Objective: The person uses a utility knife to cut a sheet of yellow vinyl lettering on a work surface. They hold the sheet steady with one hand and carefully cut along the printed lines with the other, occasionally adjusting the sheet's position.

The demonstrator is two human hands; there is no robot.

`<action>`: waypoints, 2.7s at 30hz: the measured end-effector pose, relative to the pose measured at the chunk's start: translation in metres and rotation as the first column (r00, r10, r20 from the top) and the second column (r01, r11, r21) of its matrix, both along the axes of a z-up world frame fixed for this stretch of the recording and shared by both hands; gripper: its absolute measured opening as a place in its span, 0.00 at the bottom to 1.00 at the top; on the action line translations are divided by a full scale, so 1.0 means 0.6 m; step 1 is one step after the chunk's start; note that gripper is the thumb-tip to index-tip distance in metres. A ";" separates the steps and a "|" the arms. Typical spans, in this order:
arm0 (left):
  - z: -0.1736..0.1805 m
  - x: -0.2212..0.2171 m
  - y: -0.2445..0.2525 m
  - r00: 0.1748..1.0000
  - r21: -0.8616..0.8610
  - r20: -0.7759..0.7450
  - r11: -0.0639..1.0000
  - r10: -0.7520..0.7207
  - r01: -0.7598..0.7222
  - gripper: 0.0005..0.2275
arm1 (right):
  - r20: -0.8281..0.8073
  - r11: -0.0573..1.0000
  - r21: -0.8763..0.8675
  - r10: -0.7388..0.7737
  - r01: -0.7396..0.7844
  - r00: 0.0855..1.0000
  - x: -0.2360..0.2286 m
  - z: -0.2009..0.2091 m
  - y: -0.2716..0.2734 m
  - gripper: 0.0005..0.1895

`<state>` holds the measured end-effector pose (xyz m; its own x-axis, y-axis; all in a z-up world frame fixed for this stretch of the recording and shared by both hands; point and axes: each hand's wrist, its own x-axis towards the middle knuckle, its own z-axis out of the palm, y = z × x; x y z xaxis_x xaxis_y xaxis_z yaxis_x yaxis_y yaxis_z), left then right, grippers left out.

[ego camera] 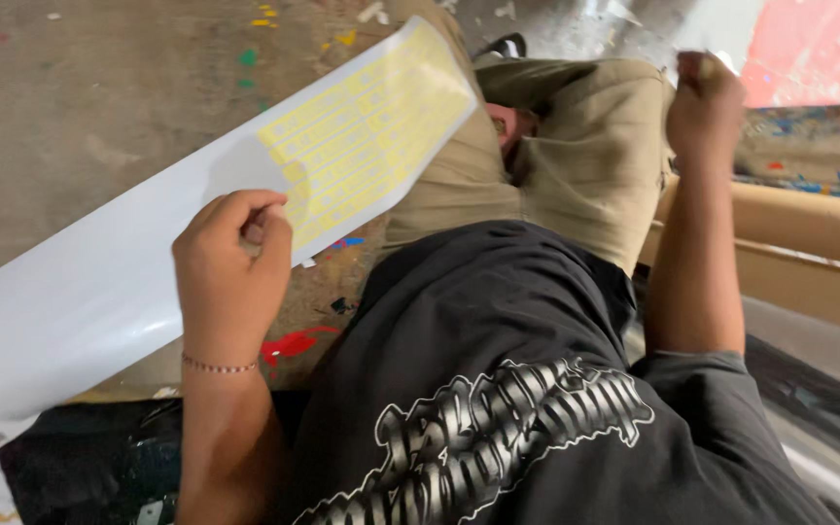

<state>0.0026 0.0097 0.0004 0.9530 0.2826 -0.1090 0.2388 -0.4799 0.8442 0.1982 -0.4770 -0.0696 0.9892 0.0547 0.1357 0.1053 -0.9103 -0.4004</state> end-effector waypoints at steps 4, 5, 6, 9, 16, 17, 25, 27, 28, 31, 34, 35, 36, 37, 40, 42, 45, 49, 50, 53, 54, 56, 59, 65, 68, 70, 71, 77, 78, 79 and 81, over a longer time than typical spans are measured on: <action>-0.003 0.000 0.010 0.999 -0.023 -0.030 1.000 0.012 -0.012 0.05 | -0.570 0.675 0.442 -0.297 0.591 0.766 -0.005 -0.095 -0.118 0.16; -0.003 0.000 0.010 1.000 -0.034 -0.014 0.999 0.011 -0.011 0.05 | -0.636 0.495 0.603 -0.176 0.626 0.751 -0.015 -0.109 -0.120 0.14; -0.002 0.001 0.008 1.000 -0.054 0.001 0.999 0.001 -0.001 0.05 | -0.634 0.508 0.600 -0.170 0.618 0.755 -0.022 -0.110 -0.128 0.14; 0.000 0.003 0.008 1.000 -0.069 -0.023 0.998 -0.017 0.015 0.06 | -0.646 0.520 0.580 -0.175 0.627 0.743 -0.033 -0.107 -0.128 0.14; 0.001 0.003 0.005 0.998 -0.076 -0.045 0.996 -0.050 0.047 0.06 | -0.742 0.349 0.573 -0.165 0.742 0.650 -0.041 -0.094 -0.104 0.16; 0.003 0.004 0.005 0.997 -0.076 -0.045 0.996 -0.058 0.055 0.06 | -0.712 0.411 0.590 -0.139 0.695 0.688 -0.039 -0.097 -0.110 0.17; 0.007 0.009 0.000 0.982 -0.093 -0.178 0.995 -0.061 0.045 0.07 | -0.504 0.732 0.579 -0.025 0.359 0.863 -0.038 -0.085 -0.107 0.21; 0.005 0.008 0.000 0.980 -0.103 -0.194 0.994 -0.042 0.022 0.08 | -0.303 0.887 0.438 -0.007 0.146 0.953 -0.049 -0.084 -0.099 0.21; 0.004 0.006 0.001 0.980 -0.112 -0.192 0.993 -0.045 0.024 0.08 | -0.348 0.831 0.512 -0.029 0.216 0.937 -0.055 -0.085 -0.095 0.21; 0.001 0.004 0.003 0.980 -0.130 -0.195 0.991 -0.052 0.027 0.08 | -0.494 0.631 0.623 -0.139 0.461 0.858 -0.066 -0.092 -0.096 0.21; 0.001 0.006 0.001 0.978 -0.127 -0.201 0.992 -0.053 0.027 0.08 | -0.511 0.604 0.552 -0.300 0.576 0.805 -0.065 -0.101 -0.103 0.20; -0.001 0.009 0.001 0.979 -0.119 -0.196 0.992 -0.060 0.036 0.08 | -0.420 0.703 0.504 -0.308 0.502 0.853 -0.068 -0.103 -0.105 0.19; -0.001 0.007 0.001 0.979 -0.112 -0.196 0.993 -0.061 0.039 0.08 | -0.330 0.793 0.438 -0.296 0.423 0.896 -0.070 -0.105 -0.101 0.18; -0.001 0.005 0.002 0.980 -0.112 -0.187 0.993 -0.067 0.046 0.08 | -0.386 0.759 0.436 -0.327 0.483 0.863 -0.076 -0.105 -0.099 0.18; 0.003 0.005 0.001 0.982 -0.116 -0.176 0.992 -0.074 0.053 0.08 | -0.489 0.708 0.362 -0.410 0.607 0.770 -0.074 -0.101 -0.099 0.18; 0.009 0.009 -0.001 0.975 -0.129 -0.209 0.991 -0.072 0.046 0.08 | -0.488 0.735 0.228 -0.482 0.639 0.728 -0.071 -0.086 -0.097 0.16; 0.021 0.017 -0.002 0.975 -0.120 -0.214 0.992 -0.064 0.039 0.08 | -0.264 0.877 -0.380 -0.409 0.296 0.874 -0.038 -0.048 -0.084 0.16; 0.035 0.022 -0.003 0.976 -0.129 -0.214 0.992 -0.040 0.013 0.08 | 0.110 0.987 0.104 0.109 -0.120 0.988 0.059 -0.047 0.023 0.17; 0.038 0.025 -0.003 0.978 -0.130 -0.203 0.992 -0.036 0.009 0.08 | -0.202 0.967 0.249 -0.005 0.057 0.979 0.083 -0.058 0.065 0.19; 0.054 0.030 -0.011 0.975 -0.126 -0.221 0.992 -0.010 -0.018 0.08 | -0.301 0.896 0.426 0.272 -0.126 0.914 0.143 -0.104 0.225 0.11; 0.059 0.033 -0.015 0.974 -0.125 -0.227 0.992 -0.002 -0.027 0.08 | -0.432 0.967 0.205 0.227 -0.150 0.873 0.160 -0.114 0.273 0.14; 0.061 0.033 -0.022 0.974 -0.105 -0.229 0.994 0.004 -0.028 0.08 | -0.400 0.945 0.107 0.326 -0.309 0.857 0.176 -0.128 0.362 0.21; 0.062 0.037 -0.028 0.975 -0.097 -0.220 0.995 -0.020 -0.001 0.09 | -0.484 0.883 -0.110 0.354 -0.457 0.800 0.184 -0.143 0.448 0.22; 0.041 0.034 -0.017 0.967 -0.127 -0.255 0.992 -0.025 -0.008 0.10 | -0.632 0.803 -0.142 0.376 -0.578 0.677 0.183 -0.179 0.490 0.22; 0.033 0.031 -0.015 0.962 -0.111 -0.271 0.994 -0.032 0.002 0.10 | -0.694 0.746 -0.096 0.424 -0.659 0.582 0.188 -0.195 0.506 0.22; 0.028 0.028 -0.013 0.963 -0.120 -0.268 0.993 -0.034 0.001 0.10 | -0.722 0.708 -0.073 0.448 -0.702 0.527 0.186 -0.205 0.516 0.22; 0.027 0.026 -0.012 0.965 -0.125 -0.262 0.992 -0.033 0.000 0.10 | -0.734 0.692 -0.061 0.457 -0.719 0.503 0.186 -0.209 0.522 0.22; 0.013 0.023 -0.008 0.979 -0.151 -0.194 0.988 -0.058 0.028 0.09 | -0.740 0.612 -0.036 0.515 -0.790 0.433 0.176 -0.225 0.532 0.22; 0.013 0.021 -0.004 0.984 -0.143 -0.172 0.989 -0.056 0.031 0.09 | -0.729 0.593 -0.047 0.530 -0.804 0.434 0.180 -0.221 0.537 0.22; 0.014 0.020 -0.004 0.986 -0.149 -0.161 0.989 -0.051 0.027 0.09 | -0.711 0.580 -0.061 0.546 -0.812 0.443 0.183 -0.214 0.537 0.22; 0.015 0.021 -0.004 0.990 -0.154 -0.136 0.988 -0.037 0.015 0.09 | -0.664 0.574 -0.090 0.574 -0.814 0.479 0.196 -0.192 0.519 0.23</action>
